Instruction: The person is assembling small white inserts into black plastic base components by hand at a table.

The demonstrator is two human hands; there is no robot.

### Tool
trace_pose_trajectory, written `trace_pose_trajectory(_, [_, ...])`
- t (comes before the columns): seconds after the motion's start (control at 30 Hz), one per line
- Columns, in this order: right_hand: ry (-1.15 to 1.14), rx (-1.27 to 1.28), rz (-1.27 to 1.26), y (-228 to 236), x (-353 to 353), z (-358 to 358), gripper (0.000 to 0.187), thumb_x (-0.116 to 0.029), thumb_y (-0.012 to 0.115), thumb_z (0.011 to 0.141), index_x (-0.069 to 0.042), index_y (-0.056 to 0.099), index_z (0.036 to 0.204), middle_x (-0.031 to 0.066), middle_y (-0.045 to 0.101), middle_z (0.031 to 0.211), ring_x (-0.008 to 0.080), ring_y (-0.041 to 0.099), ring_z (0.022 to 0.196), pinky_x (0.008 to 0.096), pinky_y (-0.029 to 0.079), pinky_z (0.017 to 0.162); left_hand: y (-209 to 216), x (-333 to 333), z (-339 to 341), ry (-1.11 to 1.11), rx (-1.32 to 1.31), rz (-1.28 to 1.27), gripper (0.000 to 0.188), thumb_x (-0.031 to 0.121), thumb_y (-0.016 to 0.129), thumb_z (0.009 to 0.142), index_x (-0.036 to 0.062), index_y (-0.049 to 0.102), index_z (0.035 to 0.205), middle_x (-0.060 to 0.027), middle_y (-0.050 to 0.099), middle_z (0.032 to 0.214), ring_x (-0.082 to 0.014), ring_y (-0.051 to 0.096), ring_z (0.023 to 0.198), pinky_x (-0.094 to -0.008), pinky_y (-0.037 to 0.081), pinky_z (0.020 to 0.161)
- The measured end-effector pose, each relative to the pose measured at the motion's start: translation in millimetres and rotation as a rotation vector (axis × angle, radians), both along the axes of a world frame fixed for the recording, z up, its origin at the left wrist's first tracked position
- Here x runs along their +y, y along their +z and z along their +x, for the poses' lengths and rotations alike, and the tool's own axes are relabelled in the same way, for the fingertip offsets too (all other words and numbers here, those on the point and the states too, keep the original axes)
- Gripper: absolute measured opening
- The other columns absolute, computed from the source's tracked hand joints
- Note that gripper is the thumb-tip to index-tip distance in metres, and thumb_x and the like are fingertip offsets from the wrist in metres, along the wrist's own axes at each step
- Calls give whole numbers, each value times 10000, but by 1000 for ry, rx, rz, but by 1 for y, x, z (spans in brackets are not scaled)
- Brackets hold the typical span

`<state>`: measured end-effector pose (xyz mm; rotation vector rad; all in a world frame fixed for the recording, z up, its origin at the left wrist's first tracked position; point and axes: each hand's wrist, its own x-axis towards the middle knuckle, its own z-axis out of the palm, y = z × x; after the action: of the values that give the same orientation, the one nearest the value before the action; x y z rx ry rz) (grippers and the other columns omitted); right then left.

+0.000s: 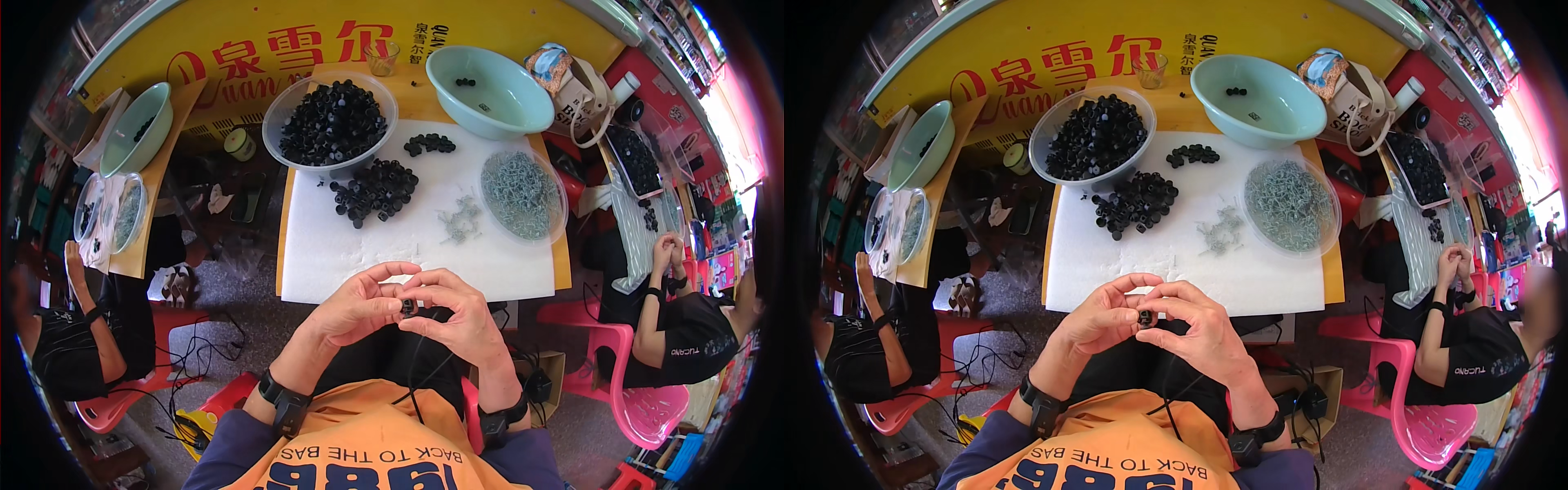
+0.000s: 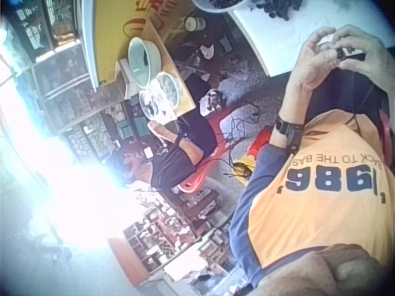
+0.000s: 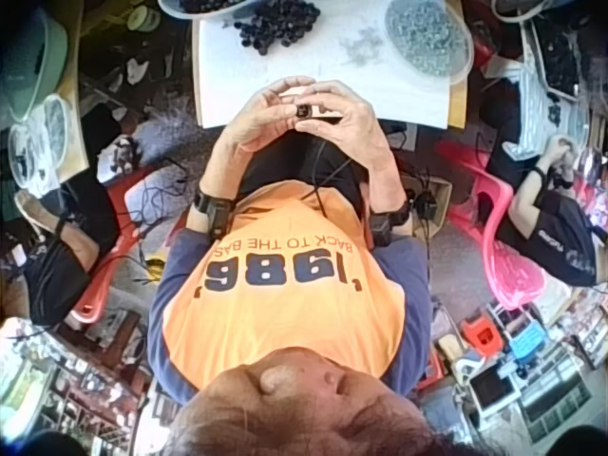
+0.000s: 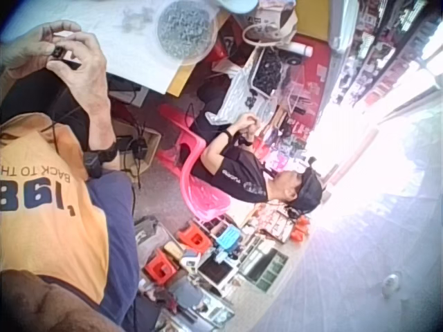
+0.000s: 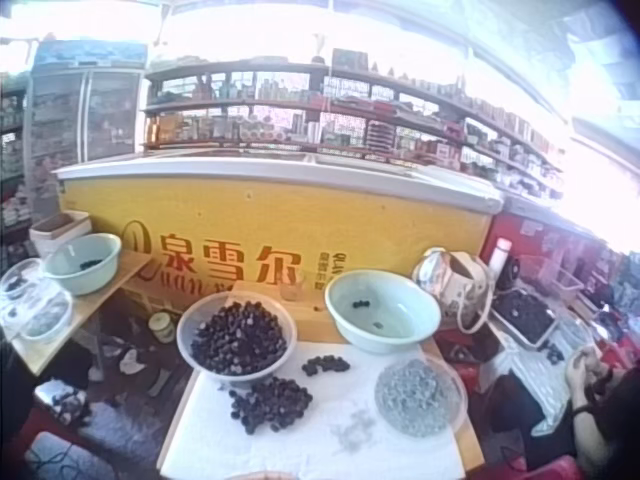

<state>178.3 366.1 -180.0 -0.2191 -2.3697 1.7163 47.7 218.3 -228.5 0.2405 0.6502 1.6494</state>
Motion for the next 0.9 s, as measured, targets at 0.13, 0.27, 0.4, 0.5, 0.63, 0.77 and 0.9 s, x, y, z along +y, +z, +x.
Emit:
trace_pose_trajectory(0.13, [28, -1, 9, -1, 2, 1, 321, -166, 802, 753, -55, 701, 1037, 43, 643, 1074, 180, 614, 967, 317, 506, 850, 0, -1, -2, -41, -13, 8, 643, 49, 726, 819, 34, 402, 1375, -122, 642, 1131, -179, 638, 1012, -327, 534, 868])
trace_pose_trajectory(0.27, [34, 45, 84, -1, 3, -1, 317, -125, 816, 718, -44, 707, 1005, 54, 681, 1036, 202, 610, 966, 318, 503, 841, 1, -2, -4, -65, -37, 60, 626, 17, 702, 843, 14, 390, 1386, -119, 633, 1126, -160, 632, 1012, -300, 529, 875])
trace_pose_trajectory(0.4, [58, 122, 161, -7, 3, -2, 317, -164, 806, 725, -39, 686, 991, 53, 679, 1037, 226, 605, 944, 344, 483, 869, -2, -1, -5, -71, -13, 67, 630, 14, 701, 843, 6, 386, 1389, -107, 635, 1097, -150, 629, 992, -292, 526, 876])
trace_pose_trajectory(0.5, [90, 218, 282, -12, 6, -4, 327, -154, 806, 716, -37, 665, 986, 61, 671, 1030, 238, 605, 921, 359, 458, 879, -4, 0, -7, -90, 24, 53, 632, 13, 704, 840, -2, 389, 1388, -100, 635, 1086, -147, 629, 982, -293, 525, 875])
trace_pose_trajectory(0.63, [85, 289, 354, -12, 3, -6, 348, -137, 809, 703, -35, 651, 996, 59, 657, 1031, 238, 601, 895, 366, 447, 875, -2, 1, -11, -100, 64, 48, 673, 32, 740, 808, -10, 396, 1385, -108, 641, 1102, -159, 633, 995, -296, 524, 844])
trace_pose_trajectory(0.77, [68, 356, 422, -14, 1, -9, 381, -118, 814, 686, -40, 650, 1021, 49, 644, 1030, 233, 594, 877, 366, 444, 879, 1, 1, -13, -103, 42, 50, 645, 21, 729, 815, -21, 414, 1377, -106, 645, 1092, -154, 633, 989, -299, 524, 866])
trace_pose_trajectory(0.9, [63, 328, 392, -8, 0, -8, 398, -131, 810, 690, -46, 655, 1046, 44, 642, 1025, 220, 592, 868, 360, 438, 891, 1, 1, -10, -82, -34, 56, 679, 54, 761, 789, -21, 421, 1371, -107, 643, 1107, -158, 636, 978, -299, 521, 861])
